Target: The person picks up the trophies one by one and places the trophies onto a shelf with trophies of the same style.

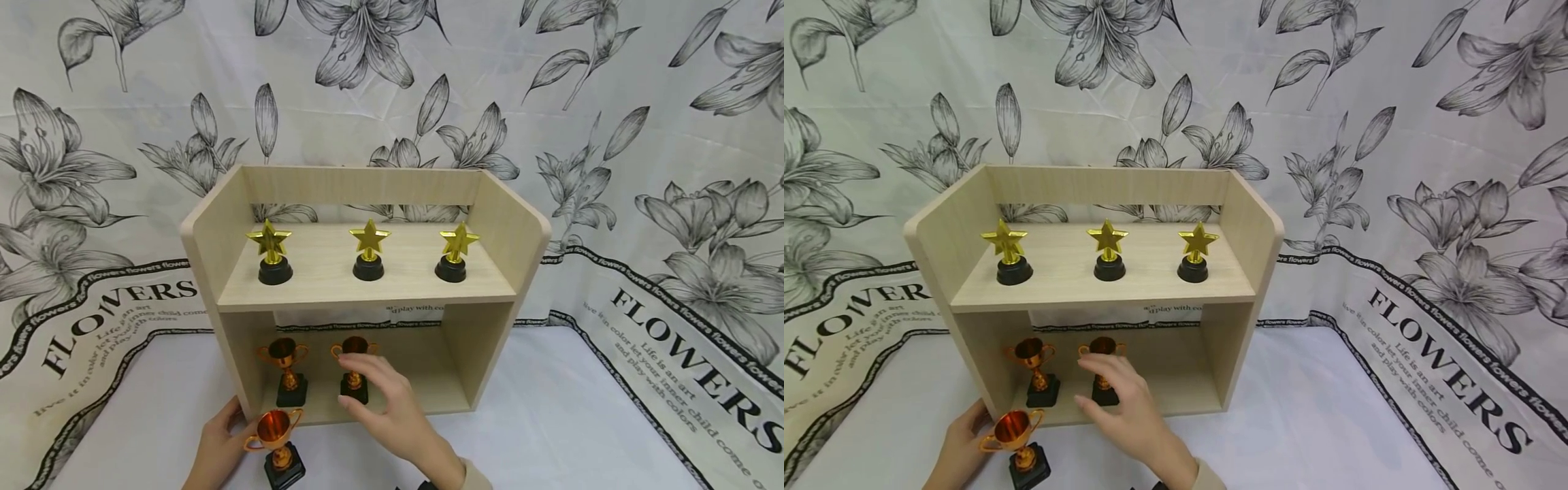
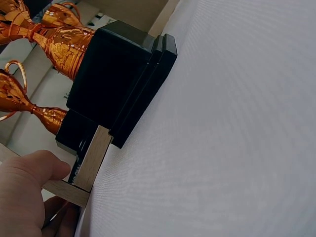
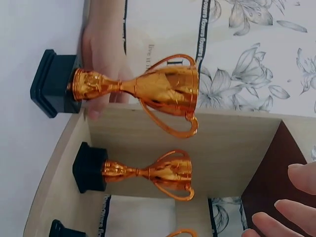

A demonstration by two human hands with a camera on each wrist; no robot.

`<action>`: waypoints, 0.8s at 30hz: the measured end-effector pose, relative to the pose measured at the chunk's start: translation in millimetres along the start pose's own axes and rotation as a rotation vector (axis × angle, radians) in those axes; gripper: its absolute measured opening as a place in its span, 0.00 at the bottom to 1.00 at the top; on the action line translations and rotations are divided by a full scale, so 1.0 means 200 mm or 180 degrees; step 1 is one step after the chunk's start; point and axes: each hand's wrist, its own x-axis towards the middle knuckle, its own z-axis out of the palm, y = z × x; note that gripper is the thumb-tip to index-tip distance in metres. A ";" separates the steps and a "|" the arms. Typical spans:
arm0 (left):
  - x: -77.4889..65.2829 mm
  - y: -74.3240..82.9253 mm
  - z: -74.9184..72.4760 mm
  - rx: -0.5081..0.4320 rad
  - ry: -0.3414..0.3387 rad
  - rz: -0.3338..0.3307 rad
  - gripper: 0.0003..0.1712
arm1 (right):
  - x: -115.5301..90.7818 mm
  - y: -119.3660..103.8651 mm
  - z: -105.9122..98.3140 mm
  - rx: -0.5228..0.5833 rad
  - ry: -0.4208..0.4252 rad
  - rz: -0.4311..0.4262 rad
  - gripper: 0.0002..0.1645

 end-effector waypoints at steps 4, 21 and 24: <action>0.00 0.00 0.00 0.0004 -0.0010 -0.0024 0.39 | -0.01 0.00 0.02 0.0034 -0.0039 -0.0045 0.26; 0.00 0.00 0.00 0.0039 0.0049 0.0043 0.38 | -0.04 0.02 0.08 0.0069 -0.0179 -0.0103 0.26; 0.00 0.00 0.00 0.0035 0.0042 0.0035 0.39 | -0.05 0.01 0.09 0.0147 -0.0236 -0.0009 0.26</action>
